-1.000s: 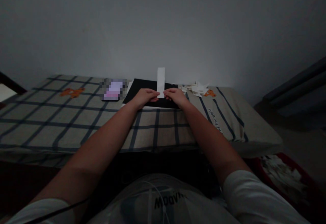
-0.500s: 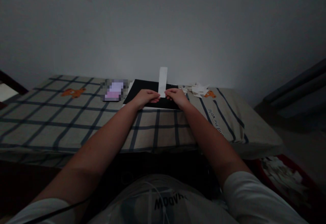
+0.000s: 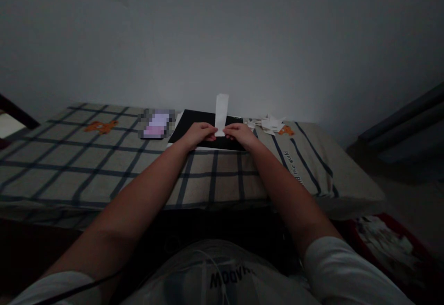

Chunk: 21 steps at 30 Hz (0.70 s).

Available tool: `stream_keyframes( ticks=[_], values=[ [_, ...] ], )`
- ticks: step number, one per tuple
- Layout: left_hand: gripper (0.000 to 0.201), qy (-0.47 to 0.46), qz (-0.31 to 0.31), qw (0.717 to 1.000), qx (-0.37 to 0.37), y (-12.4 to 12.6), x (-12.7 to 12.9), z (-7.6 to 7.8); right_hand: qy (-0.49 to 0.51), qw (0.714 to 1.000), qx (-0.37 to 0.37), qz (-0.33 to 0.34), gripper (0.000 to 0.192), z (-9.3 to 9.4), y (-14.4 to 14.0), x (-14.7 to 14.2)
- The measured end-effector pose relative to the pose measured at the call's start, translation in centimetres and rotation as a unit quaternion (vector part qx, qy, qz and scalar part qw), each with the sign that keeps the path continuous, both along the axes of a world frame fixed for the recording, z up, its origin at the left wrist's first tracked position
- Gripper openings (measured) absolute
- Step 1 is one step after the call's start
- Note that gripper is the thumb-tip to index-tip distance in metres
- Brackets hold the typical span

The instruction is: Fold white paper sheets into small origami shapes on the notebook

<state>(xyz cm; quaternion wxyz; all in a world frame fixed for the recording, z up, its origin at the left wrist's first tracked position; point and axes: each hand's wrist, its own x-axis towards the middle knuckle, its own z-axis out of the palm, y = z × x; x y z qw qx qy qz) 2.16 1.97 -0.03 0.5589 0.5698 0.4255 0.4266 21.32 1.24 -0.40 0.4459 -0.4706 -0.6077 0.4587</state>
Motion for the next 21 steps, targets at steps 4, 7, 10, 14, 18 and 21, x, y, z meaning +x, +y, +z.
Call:
stream_keyframes(
  ticks=[4,7,10,14,18,21],
  values=[
    [0.025,-0.024,0.022,0.999,0.024,0.11,-0.07,-0.03,0.003,1.000,-0.015,0.005,0.004,0.37,-0.42,-0.13],
    [0.024,-0.022,0.018,0.999,0.029,0.12,-0.14,-0.03,0.007,1.000,-0.026,0.008,0.004,0.38,-0.44,-0.18],
    [0.020,-0.009,0.013,1.000,0.022,0.09,-0.13,-0.02,0.023,1.000,-0.012,0.012,0.007,0.25,-0.22,-0.08],
    [0.015,0.012,0.002,1.000,0.004,-0.04,-0.01,-0.02,0.025,1.000,0.006,0.003,0.010,0.27,-0.08,0.13],
    [0.013,-0.002,0.005,1.000,-0.002,-0.15,0.08,0.02,0.013,1.000,0.009,0.000,0.007,0.37,-0.21,0.15],
    [0.015,-0.023,0.022,0.999,-0.005,-0.07,0.05,0.04,0.011,1.000,0.007,0.010,0.006,0.31,-0.28,0.06]
  ],
)
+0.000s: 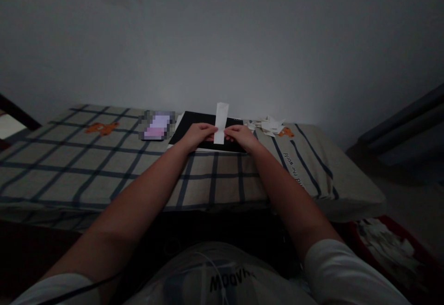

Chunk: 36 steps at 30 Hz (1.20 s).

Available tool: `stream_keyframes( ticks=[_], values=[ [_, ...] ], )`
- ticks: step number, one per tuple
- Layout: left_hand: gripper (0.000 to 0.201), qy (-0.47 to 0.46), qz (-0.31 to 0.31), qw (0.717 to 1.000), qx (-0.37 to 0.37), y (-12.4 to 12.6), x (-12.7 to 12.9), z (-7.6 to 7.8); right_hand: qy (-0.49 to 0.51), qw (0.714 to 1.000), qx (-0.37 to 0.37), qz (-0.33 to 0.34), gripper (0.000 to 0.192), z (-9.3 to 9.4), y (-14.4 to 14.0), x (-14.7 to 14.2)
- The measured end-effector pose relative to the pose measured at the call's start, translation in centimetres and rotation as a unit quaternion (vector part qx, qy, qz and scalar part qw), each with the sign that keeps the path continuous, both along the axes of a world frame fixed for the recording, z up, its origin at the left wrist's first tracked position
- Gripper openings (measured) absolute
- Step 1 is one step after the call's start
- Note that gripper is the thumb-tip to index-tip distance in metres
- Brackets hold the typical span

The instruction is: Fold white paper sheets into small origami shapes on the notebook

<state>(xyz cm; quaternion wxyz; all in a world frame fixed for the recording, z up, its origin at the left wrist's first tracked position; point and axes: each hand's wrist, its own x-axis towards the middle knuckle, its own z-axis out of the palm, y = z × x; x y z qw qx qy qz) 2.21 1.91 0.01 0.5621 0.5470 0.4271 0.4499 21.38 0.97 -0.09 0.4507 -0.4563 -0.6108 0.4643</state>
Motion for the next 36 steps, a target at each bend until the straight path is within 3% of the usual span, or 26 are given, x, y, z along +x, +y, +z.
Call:
stream_keyframes(
  ticks=[14,18,28,36],
  values=[
    [0.012,0.012,-0.031,0.999,0.005,0.23,-0.09,-0.57,0.003,1.000,0.006,-0.009,0.008,-0.33,0.35,0.18],
    [0.021,-0.005,-0.015,1.000,0.014,0.20,-0.22,-0.44,0.001,1.000,0.012,0.018,0.010,-0.54,0.36,0.20],
    [0.016,0.025,-0.010,1.000,0.013,0.18,0.08,-0.58,0.009,1.000,-0.001,-0.006,0.009,-0.46,0.32,0.13],
    [0.013,0.013,0.010,0.999,0.034,0.34,-0.12,-0.52,0.001,1.000,0.006,0.016,0.010,-0.35,0.14,-0.01]
  ],
)
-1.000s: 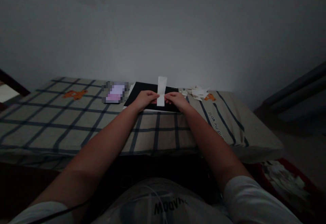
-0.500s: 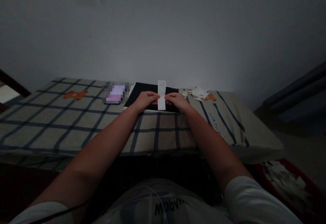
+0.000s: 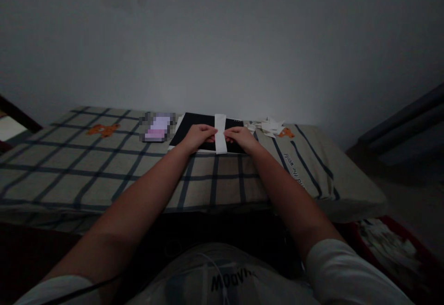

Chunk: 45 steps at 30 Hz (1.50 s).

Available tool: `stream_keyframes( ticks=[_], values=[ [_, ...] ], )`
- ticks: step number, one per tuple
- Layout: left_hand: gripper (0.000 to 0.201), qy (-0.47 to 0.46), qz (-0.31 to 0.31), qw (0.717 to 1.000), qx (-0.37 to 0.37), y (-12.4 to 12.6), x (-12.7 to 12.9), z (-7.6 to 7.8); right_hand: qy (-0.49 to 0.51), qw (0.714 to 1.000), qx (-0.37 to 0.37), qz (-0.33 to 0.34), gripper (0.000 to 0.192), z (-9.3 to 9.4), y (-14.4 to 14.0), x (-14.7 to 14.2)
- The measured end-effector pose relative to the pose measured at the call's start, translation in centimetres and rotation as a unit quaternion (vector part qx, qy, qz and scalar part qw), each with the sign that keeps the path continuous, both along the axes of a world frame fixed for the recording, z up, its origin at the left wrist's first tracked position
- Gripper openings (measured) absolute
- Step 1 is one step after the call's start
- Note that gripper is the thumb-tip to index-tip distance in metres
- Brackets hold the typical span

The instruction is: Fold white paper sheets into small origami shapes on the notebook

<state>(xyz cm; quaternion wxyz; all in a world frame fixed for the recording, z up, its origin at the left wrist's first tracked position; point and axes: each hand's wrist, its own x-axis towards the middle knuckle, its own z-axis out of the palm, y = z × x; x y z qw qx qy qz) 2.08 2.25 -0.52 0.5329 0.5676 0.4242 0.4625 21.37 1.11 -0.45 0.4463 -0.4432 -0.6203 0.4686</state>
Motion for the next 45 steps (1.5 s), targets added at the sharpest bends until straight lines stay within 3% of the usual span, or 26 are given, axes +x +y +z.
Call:
stream_keyframes(
  ticks=[8,13,18,25,30,39,45],
  values=[
    [0.007,-0.008,-0.048,0.998,-0.040,-0.05,-0.02,-0.02,0.015,1.000,0.003,-0.004,0.012,-0.29,0.31,0.15],
    [0.010,-0.007,-0.005,1.000,-0.021,-0.33,0.04,0.36,-0.005,1.000,-0.012,0.003,0.010,0.15,-0.10,0.02],
    [0.013,-0.002,-0.002,1.000,-0.018,-0.30,-0.08,0.53,0.000,1.000,-0.017,0.008,0.010,0.15,-0.09,-0.04],
    [0.019,-0.004,-0.064,0.997,-0.030,-0.24,-0.27,0.03,0.030,1.000,0.000,-0.008,0.010,0.07,0.18,0.08],
    [0.021,0.010,-0.010,1.000,0.011,-0.22,-0.16,-0.09,0.008,1.000,-0.007,-0.006,0.010,0.05,0.19,0.12],
    [0.022,0.009,-0.037,0.999,-0.026,-0.59,-0.16,0.53,0.034,0.999,-0.011,-0.011,0.008,-0.02,0.35,0.03],
    [0.023,-0.020,-0.012,1.000,-0.018,-0.49,-0.02,0.39,0.017,1.000,-0.013,-0.002,0.009,-0.35,0.36,0.07]
  ],
)
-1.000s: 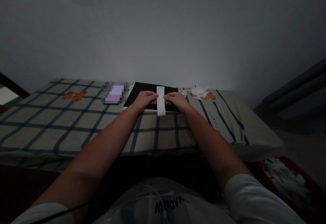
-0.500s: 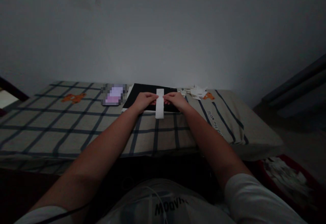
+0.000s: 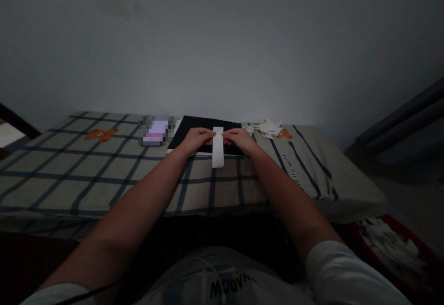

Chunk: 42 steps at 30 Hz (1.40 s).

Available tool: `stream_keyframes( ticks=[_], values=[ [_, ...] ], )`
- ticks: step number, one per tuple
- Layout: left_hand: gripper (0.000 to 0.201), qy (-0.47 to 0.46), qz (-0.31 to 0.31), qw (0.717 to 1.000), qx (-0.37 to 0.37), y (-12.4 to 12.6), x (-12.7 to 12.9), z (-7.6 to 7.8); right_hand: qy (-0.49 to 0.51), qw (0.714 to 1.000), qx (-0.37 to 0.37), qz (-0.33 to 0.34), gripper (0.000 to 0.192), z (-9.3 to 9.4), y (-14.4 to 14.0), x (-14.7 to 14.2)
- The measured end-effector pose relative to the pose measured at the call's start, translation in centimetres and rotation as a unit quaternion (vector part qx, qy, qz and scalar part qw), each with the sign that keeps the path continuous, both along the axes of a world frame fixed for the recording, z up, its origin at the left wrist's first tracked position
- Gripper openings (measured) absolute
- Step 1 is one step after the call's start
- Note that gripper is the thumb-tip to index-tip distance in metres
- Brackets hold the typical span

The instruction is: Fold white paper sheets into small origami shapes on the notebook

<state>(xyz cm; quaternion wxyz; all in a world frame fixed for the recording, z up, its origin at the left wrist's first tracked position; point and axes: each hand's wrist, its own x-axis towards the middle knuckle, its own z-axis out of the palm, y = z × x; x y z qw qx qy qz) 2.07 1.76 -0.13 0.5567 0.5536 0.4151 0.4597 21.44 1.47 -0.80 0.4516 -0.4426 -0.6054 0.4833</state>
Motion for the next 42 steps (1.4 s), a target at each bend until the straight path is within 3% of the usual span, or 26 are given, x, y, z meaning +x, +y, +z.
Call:
stream_keyframes(
  ticks=[8,28,34,42],
  values=[
    [0.011,0.014,-0.002,1.000,-0.019,-0.16,0.15,0.20,0.012,1.000,0.006,0.006,0.011,-0.48,0.36,0.13],
    [0.021,-0.043,0.001,0.999,-0.016,0.44,-0.05,-0.26,0.014,1.000,0.002,0.015,0.008,0.02,-0.09,-0.24],
    [0.017,-0.043,0.020,0.999,0.015,0.36,0.08,-0.21,0.010,1.000,0.004,0.019,0.011,-0.36,0.10,-0.24],
    [0.019,0.001,-0.005,1.000,-0.004,-0.07,0.21,0.01,0.021,0.999,0.022,-0.043,0.009,0.20,0.03,-0.24]
  ],
)
